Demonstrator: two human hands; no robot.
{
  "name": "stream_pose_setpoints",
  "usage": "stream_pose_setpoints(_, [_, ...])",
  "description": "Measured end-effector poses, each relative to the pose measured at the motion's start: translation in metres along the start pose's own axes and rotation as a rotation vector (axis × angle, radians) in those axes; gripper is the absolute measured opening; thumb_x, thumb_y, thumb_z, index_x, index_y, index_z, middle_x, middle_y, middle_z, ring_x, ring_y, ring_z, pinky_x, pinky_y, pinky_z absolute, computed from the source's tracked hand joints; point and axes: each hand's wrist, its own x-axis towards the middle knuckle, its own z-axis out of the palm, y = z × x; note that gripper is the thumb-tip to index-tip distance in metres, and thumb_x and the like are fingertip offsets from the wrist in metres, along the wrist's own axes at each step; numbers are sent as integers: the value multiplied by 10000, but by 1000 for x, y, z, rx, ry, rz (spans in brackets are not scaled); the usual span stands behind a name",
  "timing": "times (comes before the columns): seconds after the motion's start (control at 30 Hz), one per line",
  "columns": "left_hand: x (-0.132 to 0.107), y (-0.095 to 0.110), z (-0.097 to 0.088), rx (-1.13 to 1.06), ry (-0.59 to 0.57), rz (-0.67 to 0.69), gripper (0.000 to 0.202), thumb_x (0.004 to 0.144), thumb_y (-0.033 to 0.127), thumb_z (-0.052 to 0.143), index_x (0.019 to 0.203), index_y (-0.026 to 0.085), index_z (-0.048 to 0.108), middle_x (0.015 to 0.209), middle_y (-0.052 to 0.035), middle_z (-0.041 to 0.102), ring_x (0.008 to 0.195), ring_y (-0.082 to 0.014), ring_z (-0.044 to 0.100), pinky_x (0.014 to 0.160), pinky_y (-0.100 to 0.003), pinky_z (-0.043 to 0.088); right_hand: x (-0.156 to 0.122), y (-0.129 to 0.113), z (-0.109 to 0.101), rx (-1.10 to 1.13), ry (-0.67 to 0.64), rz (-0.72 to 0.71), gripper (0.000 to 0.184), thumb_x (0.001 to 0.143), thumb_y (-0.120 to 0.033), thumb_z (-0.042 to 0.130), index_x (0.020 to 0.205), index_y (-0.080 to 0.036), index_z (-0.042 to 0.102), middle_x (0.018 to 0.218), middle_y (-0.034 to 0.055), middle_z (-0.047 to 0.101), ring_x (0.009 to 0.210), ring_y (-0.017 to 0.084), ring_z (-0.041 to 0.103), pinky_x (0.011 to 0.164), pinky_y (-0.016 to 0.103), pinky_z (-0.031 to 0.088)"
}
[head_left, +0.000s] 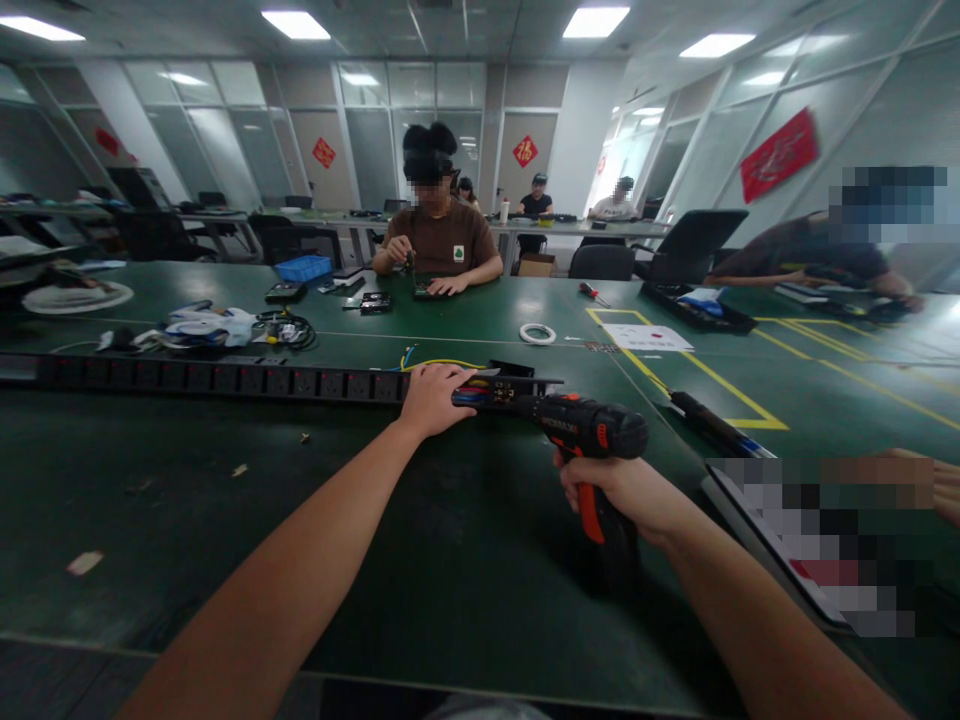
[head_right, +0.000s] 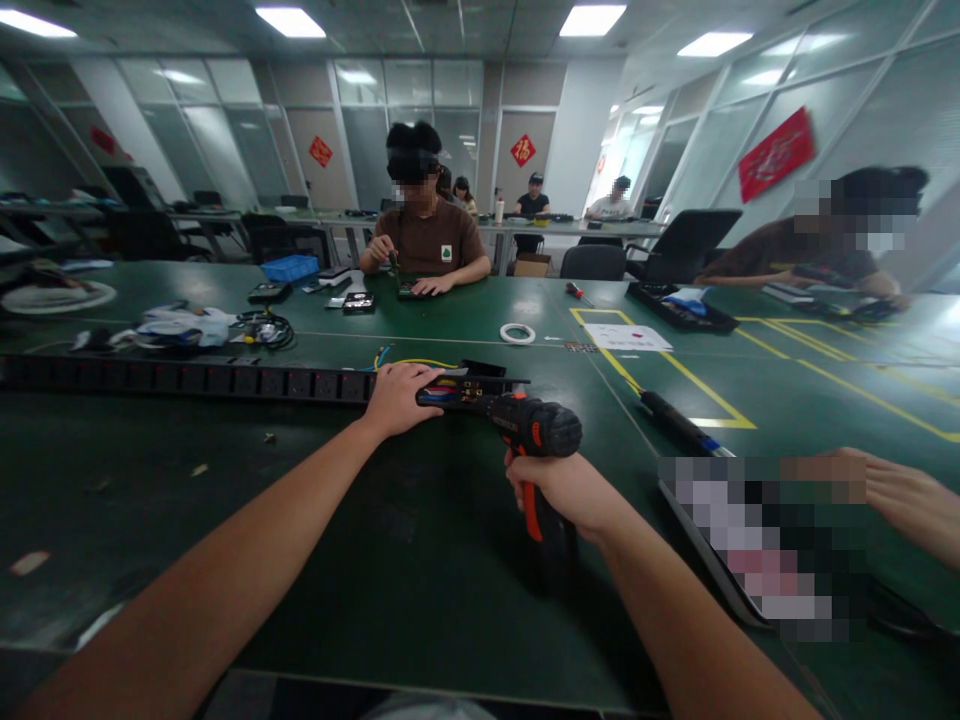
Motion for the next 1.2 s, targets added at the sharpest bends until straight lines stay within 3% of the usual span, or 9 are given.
stream_pose_setpoints(1.2, [0,-1,1,11,18,11,685,764,558,787,1382,330,597,1327,-50,646,1247,-323,528,1066,-504,302,1,1,-1,-30,-32,-30,89,645,-194,640,733,-195,627,558,-18,604,533,163,569,547,277,456])
